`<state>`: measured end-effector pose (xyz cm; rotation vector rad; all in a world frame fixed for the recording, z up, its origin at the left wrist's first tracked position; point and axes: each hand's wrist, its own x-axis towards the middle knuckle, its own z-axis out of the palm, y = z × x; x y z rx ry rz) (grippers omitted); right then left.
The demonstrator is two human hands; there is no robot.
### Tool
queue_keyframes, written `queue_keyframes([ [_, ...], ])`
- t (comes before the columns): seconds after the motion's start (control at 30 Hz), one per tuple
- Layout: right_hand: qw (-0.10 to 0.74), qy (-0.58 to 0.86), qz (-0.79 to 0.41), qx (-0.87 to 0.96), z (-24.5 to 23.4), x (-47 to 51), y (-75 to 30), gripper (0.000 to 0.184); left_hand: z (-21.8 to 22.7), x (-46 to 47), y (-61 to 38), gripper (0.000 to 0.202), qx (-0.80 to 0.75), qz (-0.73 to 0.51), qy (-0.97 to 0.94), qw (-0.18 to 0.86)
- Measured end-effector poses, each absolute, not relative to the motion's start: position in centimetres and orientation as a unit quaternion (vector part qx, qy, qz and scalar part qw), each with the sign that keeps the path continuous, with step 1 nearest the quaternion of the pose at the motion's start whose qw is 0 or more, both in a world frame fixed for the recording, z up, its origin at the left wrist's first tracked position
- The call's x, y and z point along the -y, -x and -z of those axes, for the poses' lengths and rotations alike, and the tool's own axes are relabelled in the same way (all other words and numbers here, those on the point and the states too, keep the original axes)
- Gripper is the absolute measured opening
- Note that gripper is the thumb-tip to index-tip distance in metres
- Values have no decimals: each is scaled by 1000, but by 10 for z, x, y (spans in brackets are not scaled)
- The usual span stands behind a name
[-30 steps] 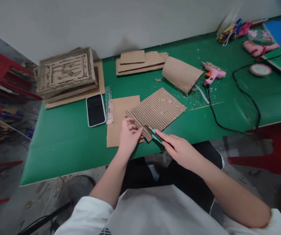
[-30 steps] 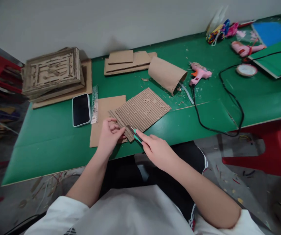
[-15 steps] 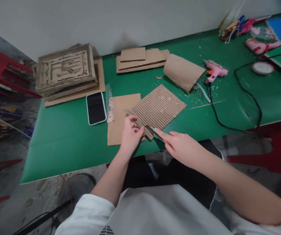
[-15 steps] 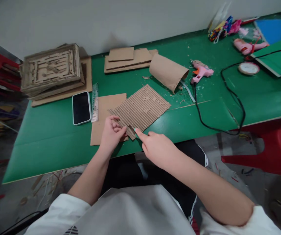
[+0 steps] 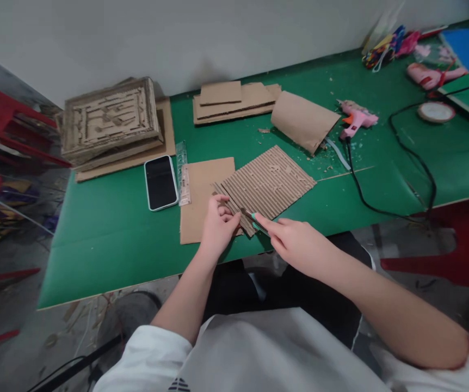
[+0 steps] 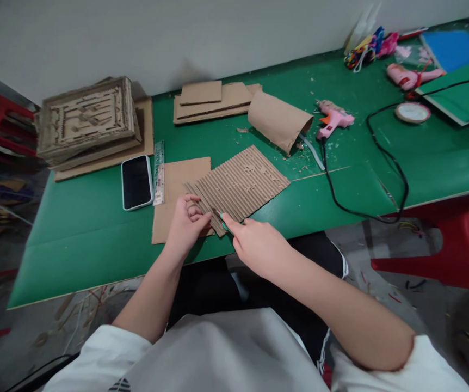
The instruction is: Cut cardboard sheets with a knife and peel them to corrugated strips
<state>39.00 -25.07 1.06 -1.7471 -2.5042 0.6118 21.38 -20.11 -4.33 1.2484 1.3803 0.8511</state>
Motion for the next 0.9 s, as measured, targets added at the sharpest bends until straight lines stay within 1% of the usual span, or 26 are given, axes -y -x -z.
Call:
queue_keyframes([
  [0.17, -18, 556, -215, 803, -17, 260, -400, 50, 45, 202, -214, 35, -571, -362, -520, 523],
  [0.37, 8, 570, -255, 781, -22, 256, -399, 49, 45, 202, -213, 34, -566, -358, -524, 526],
  [0.57, -24, 559, -249, 791, -20, 258, -398, 49, 46, 202, -212, 34, -559, -360, -526, 531],
  [0.73, 12, 572, -285, 769, -22, 265, -407, 47, 45, 202, -212, 34, -559, -364, -521, 533],
  [0.8, 15, 576, -281, 767, -20, 266, -406, 48, 44, 203, -213, 38, -562, -361, -524, 529],
  [0.9, -2, 576, -268, 772, -16, 267, -402, 49, 45, 204, -213, 54, -564, -340, -557, 506],
])
